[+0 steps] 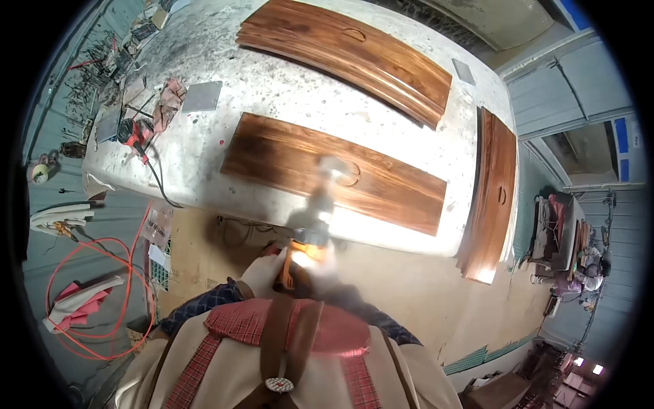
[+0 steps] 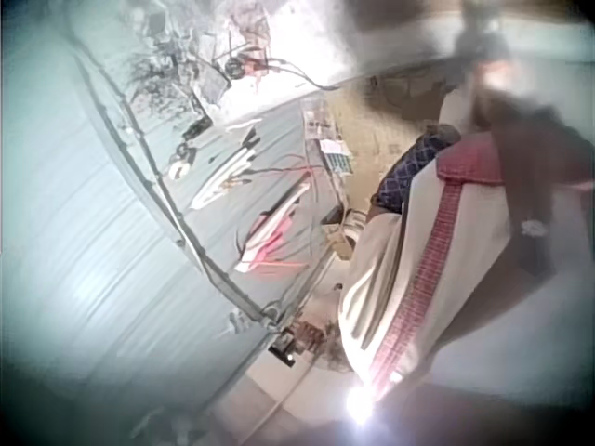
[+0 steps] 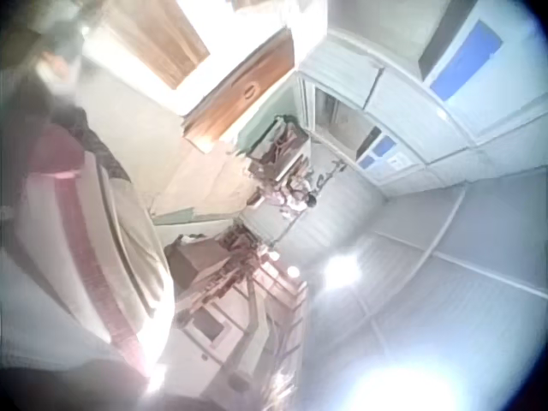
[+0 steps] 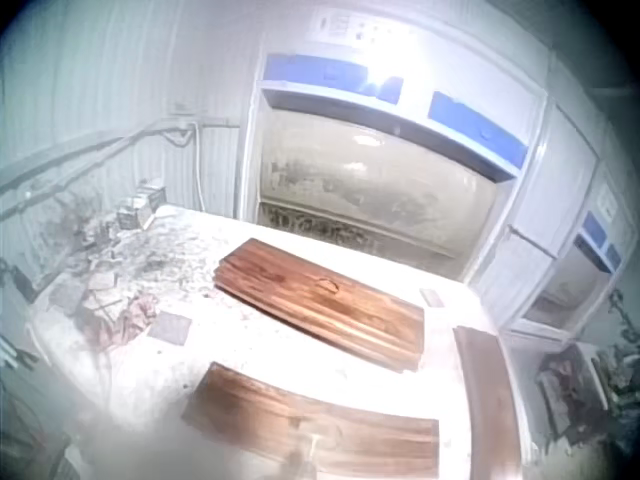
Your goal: The person sands wooden panels by hand using a sanding block, then buffs the circular cutouts and surfaces of the panels using a rotary brush tool.
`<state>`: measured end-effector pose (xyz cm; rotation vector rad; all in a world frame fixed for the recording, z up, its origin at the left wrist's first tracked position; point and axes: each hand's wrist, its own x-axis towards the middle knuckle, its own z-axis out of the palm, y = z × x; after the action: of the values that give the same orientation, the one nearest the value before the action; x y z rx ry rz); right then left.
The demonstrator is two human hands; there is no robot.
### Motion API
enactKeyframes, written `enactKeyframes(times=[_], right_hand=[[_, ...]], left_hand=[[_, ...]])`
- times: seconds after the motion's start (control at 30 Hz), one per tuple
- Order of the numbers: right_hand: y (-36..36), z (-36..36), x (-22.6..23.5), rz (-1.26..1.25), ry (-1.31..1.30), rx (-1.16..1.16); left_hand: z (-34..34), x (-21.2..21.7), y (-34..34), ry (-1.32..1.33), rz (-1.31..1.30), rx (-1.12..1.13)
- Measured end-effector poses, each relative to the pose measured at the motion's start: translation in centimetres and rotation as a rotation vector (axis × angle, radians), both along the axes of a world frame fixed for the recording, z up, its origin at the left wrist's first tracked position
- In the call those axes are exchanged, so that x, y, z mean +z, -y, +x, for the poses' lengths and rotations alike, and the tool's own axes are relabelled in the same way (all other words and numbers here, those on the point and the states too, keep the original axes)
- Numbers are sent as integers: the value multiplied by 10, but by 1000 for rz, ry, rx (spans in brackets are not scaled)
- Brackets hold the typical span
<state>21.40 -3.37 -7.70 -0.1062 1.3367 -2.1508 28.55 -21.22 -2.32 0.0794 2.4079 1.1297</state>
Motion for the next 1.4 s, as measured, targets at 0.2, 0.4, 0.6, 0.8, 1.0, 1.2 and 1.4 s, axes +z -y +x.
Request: enactKeyframes(times=[0.2, 0.4, 0.6, 0.8, 1.0, 1.2, 1.4], right_hand=[[57, -35, 67, 299, -661, 279], [87, -103, 116, 785, -1195, 544], [27, -179, 15, 1389, -1322, 450], [15, -183, 17, 1389, -1261, 441], [19, -243, 34, 1369, -1229, 400], [5, -251, 54, 1650, -982, 536], [-6, -188, 62, 1637, -862, 491]], left_hand=[[-30, 33, 26, -9, 1395, 740], [29, 16, 89, 78, 1654, 837], [73, 11, 103, 10, 1727, 878], [98, -24, 112, 32, 1604, 895], [103, -12, 114, 233, 1756, 875], [96, -29, 128, 243, 1775, 774], [87, -2, 129, 224, 1775, 743]])
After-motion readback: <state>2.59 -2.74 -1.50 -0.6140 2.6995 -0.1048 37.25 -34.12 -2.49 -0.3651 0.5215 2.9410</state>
